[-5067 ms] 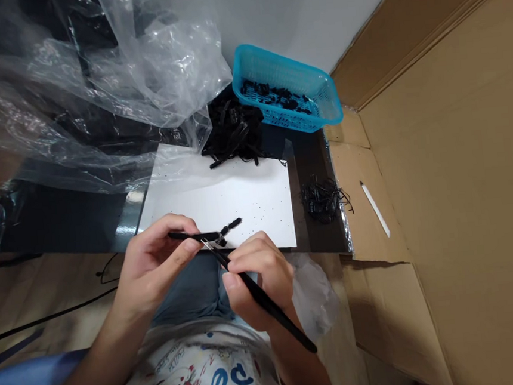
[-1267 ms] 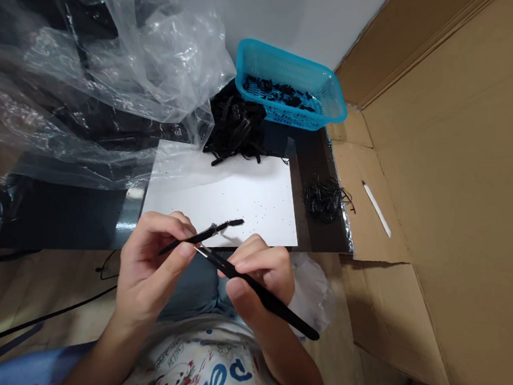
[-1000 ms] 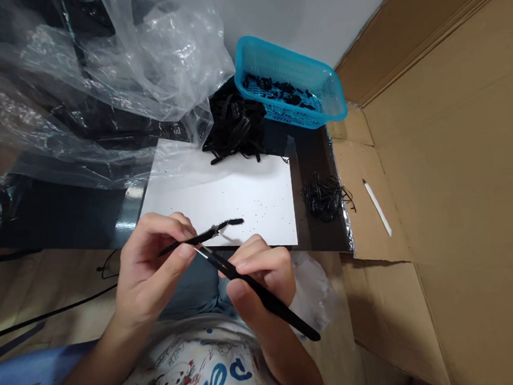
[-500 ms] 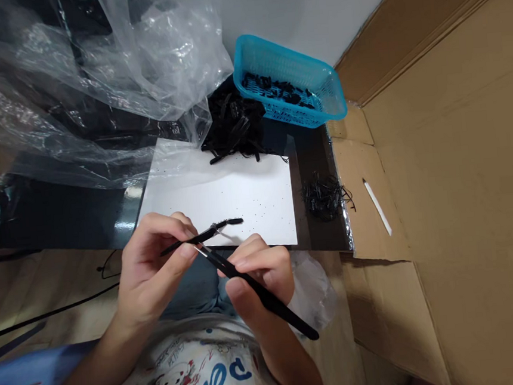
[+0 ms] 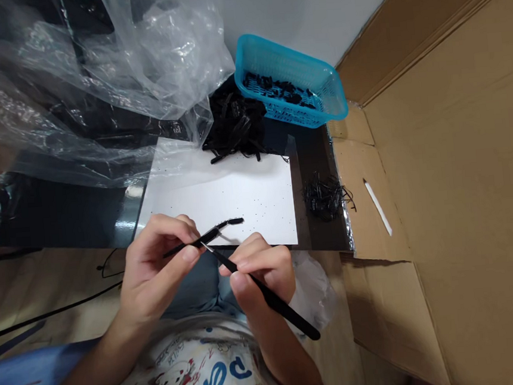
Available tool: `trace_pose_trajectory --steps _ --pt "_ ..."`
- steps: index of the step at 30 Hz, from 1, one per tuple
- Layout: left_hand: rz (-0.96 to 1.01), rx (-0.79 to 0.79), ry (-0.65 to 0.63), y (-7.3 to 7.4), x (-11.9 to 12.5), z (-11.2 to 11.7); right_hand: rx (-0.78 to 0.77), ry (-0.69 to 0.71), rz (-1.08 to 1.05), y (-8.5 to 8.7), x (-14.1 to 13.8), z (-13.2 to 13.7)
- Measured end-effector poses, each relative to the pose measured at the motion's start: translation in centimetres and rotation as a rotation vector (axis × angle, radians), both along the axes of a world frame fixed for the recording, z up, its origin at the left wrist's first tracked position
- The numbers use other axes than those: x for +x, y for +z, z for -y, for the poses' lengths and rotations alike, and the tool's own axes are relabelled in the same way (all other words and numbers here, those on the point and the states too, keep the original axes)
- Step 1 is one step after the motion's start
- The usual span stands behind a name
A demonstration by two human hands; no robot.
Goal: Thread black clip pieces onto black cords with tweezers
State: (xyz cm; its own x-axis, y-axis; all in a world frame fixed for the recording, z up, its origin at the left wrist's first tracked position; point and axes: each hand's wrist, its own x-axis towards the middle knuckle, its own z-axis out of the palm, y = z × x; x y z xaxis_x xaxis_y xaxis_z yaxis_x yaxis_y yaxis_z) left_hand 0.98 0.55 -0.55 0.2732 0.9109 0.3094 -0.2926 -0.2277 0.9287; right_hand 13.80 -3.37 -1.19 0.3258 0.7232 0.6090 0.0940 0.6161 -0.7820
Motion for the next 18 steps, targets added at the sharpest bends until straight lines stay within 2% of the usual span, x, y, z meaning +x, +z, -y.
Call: trace_pose_trajectory --steps 4,9,14,18 --pt "0.017 -0.036 -0.062 0.0 -0.2 0.1 0.051 0.008 -0.067 0.0 -0.3 0.1" --pt "0.049 -0.116 -0.170 0.0 0.3 0.5 0.099 -0.062 -0.088 0.5 -0.8 -0.4" --pt "0.136 -0.169 -0.126 -0.4 0.8 0.4 0.110 -0.069 -0.109 1.2 -0.8 -0.9" --pt "0.145 -0.175 -0.113 -0.4 0.6 0.1 0.095 -0.084 -0.102 1.0 -0.7 -0.7"
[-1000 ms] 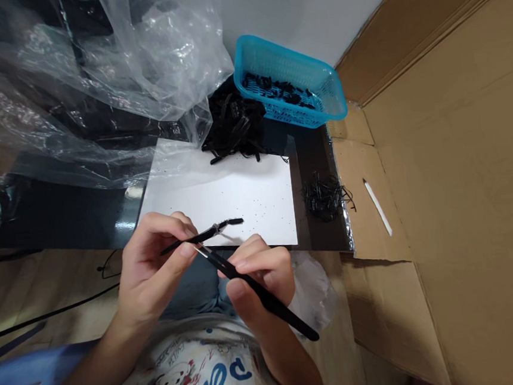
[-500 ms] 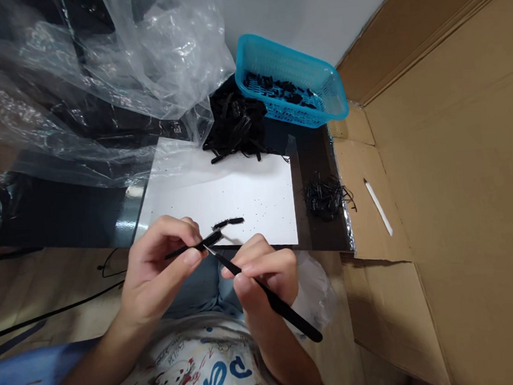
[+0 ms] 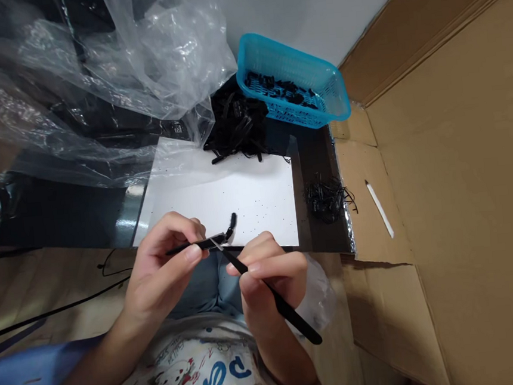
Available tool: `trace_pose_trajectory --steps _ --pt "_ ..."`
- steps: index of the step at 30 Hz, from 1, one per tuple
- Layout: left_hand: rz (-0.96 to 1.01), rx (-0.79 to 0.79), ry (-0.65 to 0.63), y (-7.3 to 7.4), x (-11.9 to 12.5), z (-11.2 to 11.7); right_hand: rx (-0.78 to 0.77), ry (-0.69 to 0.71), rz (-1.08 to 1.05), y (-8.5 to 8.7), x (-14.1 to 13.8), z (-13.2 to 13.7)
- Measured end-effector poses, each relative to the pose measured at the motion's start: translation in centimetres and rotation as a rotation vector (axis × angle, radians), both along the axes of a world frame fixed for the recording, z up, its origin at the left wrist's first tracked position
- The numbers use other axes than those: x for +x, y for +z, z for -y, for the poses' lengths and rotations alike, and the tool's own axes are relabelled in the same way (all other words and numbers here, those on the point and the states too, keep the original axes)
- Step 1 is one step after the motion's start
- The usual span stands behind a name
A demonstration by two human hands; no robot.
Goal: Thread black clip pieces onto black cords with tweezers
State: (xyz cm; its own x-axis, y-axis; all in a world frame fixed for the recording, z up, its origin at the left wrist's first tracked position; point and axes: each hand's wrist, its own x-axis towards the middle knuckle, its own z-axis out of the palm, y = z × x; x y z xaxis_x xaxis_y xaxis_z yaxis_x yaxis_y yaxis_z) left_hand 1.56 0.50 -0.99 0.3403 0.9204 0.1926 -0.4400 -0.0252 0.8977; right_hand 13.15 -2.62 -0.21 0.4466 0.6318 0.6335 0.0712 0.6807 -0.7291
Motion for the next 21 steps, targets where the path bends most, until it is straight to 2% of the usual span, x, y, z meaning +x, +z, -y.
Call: trace_pose_trajectory --steps 5,9,11,14,16,21 --pt "0.023 -0.015 0.043 0.0 -0.3 -0.2 -0.011 -0.094 0.169 -0.7 0.8 0.4" --pt "0.006 -0.045 -0.005 0.2 -0.7 -0.5 -0.029 -0.192 0.261 -0.9 2.1 -0.5" --pt "-0.025 -0.062 -0.034 0.4 -0.9 -0.8 -0.085 -0.102 0.327 -0.6 2.6 -1.3" --pt "-0.058 -0.063 -0.029 0.7 -1.1 -1.1 -0.269 0.173 0.486 0.4 3.0 -2.3" --pt "-0.078 -0.047 0.014 0.9 -1.2 -1.2 -0.337 0.309 0.559 1.0 3.1 -2.7" --pt "-0.162 0.005 0.118 0.7 -1.7 -1.0 -0.342 0.402 0.554 1.6 2.8 -3.3"
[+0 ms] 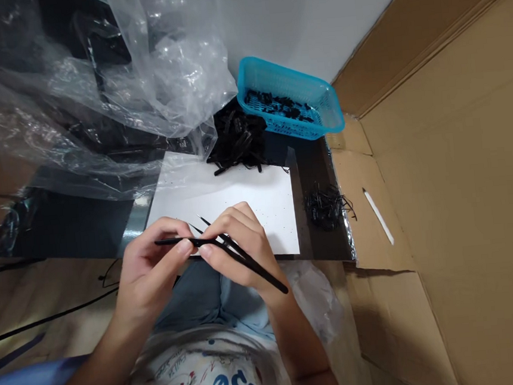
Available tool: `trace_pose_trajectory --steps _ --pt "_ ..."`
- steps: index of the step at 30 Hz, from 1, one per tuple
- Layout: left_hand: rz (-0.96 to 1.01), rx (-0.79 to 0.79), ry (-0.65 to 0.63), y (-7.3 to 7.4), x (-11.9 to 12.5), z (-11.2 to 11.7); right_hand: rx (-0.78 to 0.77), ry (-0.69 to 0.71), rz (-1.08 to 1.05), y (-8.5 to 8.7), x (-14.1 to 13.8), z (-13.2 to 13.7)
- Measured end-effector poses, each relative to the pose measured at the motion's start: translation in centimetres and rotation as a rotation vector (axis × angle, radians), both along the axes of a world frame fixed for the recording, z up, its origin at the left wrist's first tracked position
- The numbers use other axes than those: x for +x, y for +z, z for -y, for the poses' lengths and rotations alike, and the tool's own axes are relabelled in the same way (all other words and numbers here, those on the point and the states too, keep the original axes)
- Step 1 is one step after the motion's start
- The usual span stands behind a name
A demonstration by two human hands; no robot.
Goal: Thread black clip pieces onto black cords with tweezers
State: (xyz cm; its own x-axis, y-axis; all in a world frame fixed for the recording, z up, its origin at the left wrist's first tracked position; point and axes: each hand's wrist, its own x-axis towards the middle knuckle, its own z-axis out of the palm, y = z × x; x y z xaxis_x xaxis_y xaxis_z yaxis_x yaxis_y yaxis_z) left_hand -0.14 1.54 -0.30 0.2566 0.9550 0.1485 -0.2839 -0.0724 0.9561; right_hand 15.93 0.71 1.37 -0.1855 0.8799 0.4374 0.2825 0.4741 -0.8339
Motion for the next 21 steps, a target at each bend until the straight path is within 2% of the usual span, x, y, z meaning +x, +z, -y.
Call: trace_pose_trajectory --steps 6,8,11,13,17,21 --pt "-0.119 0.081 0.089 -0.3 -0.4 -0.2 -0.053 0.044 0.030 0.1 0.0 -0.7" --pt "-0.262 0.225 0.178 -0.4 -0.5 -0.4 -0.062 0.003 0.029 0.3 -0.2 -0.7" --pt "-0.527 0.562 0.461 -0.3 -1.1 -0.5 -0.091 -0.091 0.053 0.7 -0.4 -0.5" --pt "-0.674 0.725 0.568 0.1 -1.6 -0.3 -0.070 -0.112 0.111 1.0 -0.6 -0.3" --pt "-0.892 0.813 0.436 1.6 -2.0 0.3 0.056 -0.119 0.228 1.2 -0.7 -0.2" --pt "-0.921 0.794 0.348 2.3 -1.8 0.1 0.163 -0.118 0.288 1.2 -0.6 -0.3"
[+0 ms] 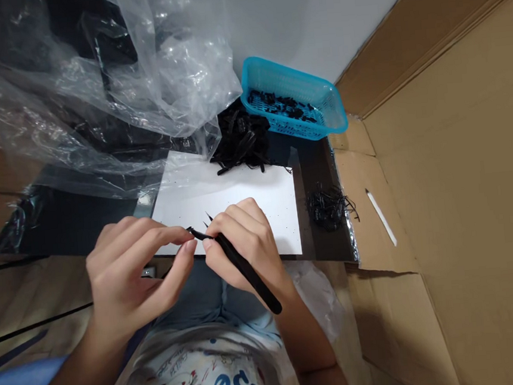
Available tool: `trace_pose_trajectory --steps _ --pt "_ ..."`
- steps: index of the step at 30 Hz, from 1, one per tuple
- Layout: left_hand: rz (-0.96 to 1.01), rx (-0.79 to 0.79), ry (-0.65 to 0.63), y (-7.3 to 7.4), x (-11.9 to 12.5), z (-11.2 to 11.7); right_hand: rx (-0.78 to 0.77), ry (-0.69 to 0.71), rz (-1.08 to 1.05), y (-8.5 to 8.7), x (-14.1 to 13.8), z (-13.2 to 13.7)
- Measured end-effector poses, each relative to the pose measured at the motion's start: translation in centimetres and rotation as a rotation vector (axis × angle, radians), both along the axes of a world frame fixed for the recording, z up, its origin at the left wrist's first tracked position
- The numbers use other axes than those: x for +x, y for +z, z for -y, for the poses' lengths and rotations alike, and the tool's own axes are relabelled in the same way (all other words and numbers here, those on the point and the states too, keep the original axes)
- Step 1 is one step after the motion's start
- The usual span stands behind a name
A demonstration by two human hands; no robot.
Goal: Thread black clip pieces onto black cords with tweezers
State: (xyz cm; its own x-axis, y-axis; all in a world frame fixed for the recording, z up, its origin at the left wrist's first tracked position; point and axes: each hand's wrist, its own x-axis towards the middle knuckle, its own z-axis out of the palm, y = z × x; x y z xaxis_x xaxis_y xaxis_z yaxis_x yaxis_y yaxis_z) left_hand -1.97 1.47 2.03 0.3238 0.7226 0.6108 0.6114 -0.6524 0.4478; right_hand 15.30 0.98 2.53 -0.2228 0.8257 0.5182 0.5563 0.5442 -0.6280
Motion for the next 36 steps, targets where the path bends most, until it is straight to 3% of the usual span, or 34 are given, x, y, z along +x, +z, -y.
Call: trace_pose_trajectory --steps 9,13,18,24,29,36 --pt "-0.018 -0.131 -0.159 0.8 -0.3 -1.3 0.034 0.092 0.114 0.6 0.8 -0.3" --pt "0.057 -0.271 -0.305 1.0 -0.6 -2.1 -0.003 0.207 0.081 0.8 1.2 -0.9" --pt "0.128 -0.347 -0.366 0.8 -0.5 -2.6 -0.057 0.271 0.076 0.8 1.4 -1.5" --pt "0.117 -0.299 -0.342 0.6 -0.6 -2.4 -0.116 0.303 0.016 0.7 1.4 -1.8" --pt "-0.049 -0.107 -0.179 0.7 -0.4 -1.7 -0.190 0.264 0.034 0.9 1.4 -1.6" --pt "-0.195 0.035 -0.079 1.2 -0.1 -1.2 -0.133 0.241 0.053 0.7 1.1 -1.6"
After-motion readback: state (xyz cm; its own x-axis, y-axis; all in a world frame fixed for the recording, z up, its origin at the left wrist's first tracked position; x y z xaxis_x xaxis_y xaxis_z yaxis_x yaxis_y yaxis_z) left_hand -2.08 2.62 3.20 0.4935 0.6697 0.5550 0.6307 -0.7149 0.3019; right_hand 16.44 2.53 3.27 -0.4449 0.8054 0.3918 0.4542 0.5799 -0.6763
